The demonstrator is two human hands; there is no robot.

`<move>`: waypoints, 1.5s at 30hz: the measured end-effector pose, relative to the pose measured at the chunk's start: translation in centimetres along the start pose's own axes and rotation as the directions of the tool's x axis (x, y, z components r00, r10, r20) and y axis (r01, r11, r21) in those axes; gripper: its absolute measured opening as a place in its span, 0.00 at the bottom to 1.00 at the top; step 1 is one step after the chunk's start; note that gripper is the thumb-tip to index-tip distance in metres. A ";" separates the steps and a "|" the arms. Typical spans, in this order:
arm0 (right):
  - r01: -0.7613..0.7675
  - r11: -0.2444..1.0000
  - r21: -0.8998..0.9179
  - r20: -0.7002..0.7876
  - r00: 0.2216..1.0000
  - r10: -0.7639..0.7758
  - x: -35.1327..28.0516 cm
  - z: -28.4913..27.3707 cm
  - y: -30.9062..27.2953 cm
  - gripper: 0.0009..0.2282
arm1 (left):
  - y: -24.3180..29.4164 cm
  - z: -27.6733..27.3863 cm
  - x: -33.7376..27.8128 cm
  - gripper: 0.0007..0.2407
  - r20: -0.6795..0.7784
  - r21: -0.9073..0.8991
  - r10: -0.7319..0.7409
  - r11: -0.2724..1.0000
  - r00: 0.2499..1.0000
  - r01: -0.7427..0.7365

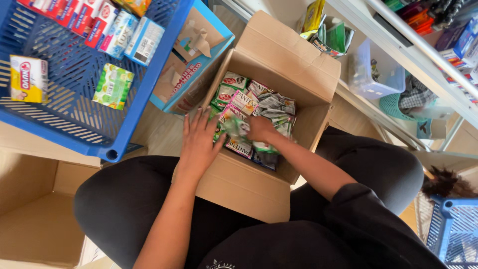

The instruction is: The person sits on the floor and sorts small packaged goods from a cardboard box into blue plastic baskets. They handle items one by one, arranging them neatly in the baskets.

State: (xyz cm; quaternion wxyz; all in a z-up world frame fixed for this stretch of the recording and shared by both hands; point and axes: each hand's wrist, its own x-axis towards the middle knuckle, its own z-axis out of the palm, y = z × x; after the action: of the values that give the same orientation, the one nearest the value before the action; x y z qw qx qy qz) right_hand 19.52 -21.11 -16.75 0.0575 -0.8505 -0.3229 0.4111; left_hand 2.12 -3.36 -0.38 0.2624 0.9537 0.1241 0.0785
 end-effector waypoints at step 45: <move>0.169 0.971 -0.169 -0.178 0.964 -0.198 -1.1 -9.7 -4.3 0.28 | -1.4 1.6 0.0 0.39 0.162 -0.017 -0.071 0.997 0.984 0.075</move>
State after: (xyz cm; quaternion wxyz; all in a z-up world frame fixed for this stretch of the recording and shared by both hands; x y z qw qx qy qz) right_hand 24.01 -16.74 -8.05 0.0617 -0.8547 -0.4238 0.2934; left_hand 2.15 -2.96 -2.46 0.2853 0.9486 0.1365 -0.0072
